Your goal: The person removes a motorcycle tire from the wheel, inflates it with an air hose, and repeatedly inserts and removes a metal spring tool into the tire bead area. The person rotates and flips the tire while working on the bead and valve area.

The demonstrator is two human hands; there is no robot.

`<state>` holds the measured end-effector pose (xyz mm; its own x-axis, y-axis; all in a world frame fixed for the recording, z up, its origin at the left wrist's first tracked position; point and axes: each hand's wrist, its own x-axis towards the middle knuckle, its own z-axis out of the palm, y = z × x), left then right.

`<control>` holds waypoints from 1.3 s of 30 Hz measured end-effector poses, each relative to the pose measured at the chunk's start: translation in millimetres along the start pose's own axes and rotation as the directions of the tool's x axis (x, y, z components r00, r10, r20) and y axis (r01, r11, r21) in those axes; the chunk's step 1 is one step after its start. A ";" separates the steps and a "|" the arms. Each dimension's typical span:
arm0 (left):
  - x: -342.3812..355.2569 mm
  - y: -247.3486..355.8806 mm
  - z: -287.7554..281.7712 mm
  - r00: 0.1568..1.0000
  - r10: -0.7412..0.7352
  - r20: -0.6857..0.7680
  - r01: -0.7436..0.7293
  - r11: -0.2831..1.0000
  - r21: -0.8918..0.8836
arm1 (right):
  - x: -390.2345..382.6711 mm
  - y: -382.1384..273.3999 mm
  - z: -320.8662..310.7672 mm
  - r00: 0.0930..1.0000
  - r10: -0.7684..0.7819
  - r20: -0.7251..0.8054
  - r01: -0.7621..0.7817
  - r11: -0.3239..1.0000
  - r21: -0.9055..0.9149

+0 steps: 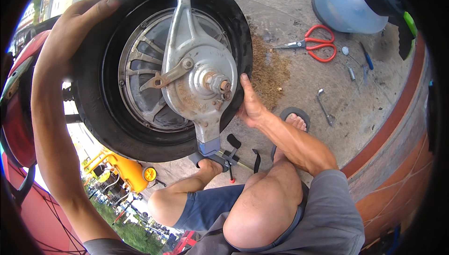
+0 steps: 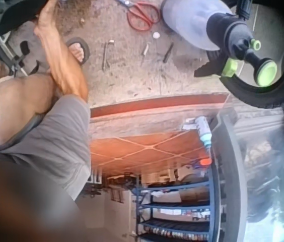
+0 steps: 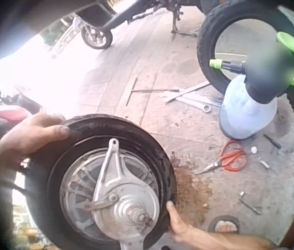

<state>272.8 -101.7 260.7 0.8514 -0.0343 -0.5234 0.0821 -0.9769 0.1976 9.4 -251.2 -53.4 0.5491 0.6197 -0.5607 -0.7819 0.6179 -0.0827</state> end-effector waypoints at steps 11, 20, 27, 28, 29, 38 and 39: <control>26.8 -17.0 -10.8 0.998 -0.068 -0.015 0.068 0.997 -0.040 | -26.7 -7.7 36.0 0.994 0.108 0.008 -0.108 0.994 -0.001; 30.3 -13.9 -12.4 0.999 -0.029 0.019 0.031 0.996 -0.081 | -22.7 -15.9 40.1 0.996 0.070 -0.061 -0.069 0.997 0.028; 40.1 -16.0 -19.9 0.996 -0.036 0.076 0.040 0.997 -0.059 | -18.8 -4.4 35.3 0.997 0.075 0.035 -0.077 0.995 0.059; 40.8 -16.7 -22.7 0.996 -0.033 0.082 0.040 0.996 -0.079 | -16.4 -7.2 34.2 0.996 0.084 0.026 -0.086 0.995 0.056; 42.9 -17.5 -25.3 0.995 -0.017 0.094 0.029 0.992 -0.121 | -12.3 -9.8 35.1 0.998 0.060 0.004 -0.060 0.997 0.053; 8.1 -20.7 -30.5 0.963 0.122 -0.239 -0.135 0.990 -0.036 | 12.8 -28.6 41.4 0.995 -0.098 -0.012 0.099 0.994 0.053; -0.8 -20.0 -29.9 0.955 0.144 -0.260 -0.158 0.987 -0.035 | 16.0 -31.0 42.4 0.998 -0.065 -0.006 0.065 0.994 0.093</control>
<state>286.0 -75.8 281.9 0.9595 -0.1186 -0.2557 -0.0359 -0.9512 0.3064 55.0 -239.9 -24.8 0.5968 0.5754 -0.5592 -0.7136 0.6993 -0.0420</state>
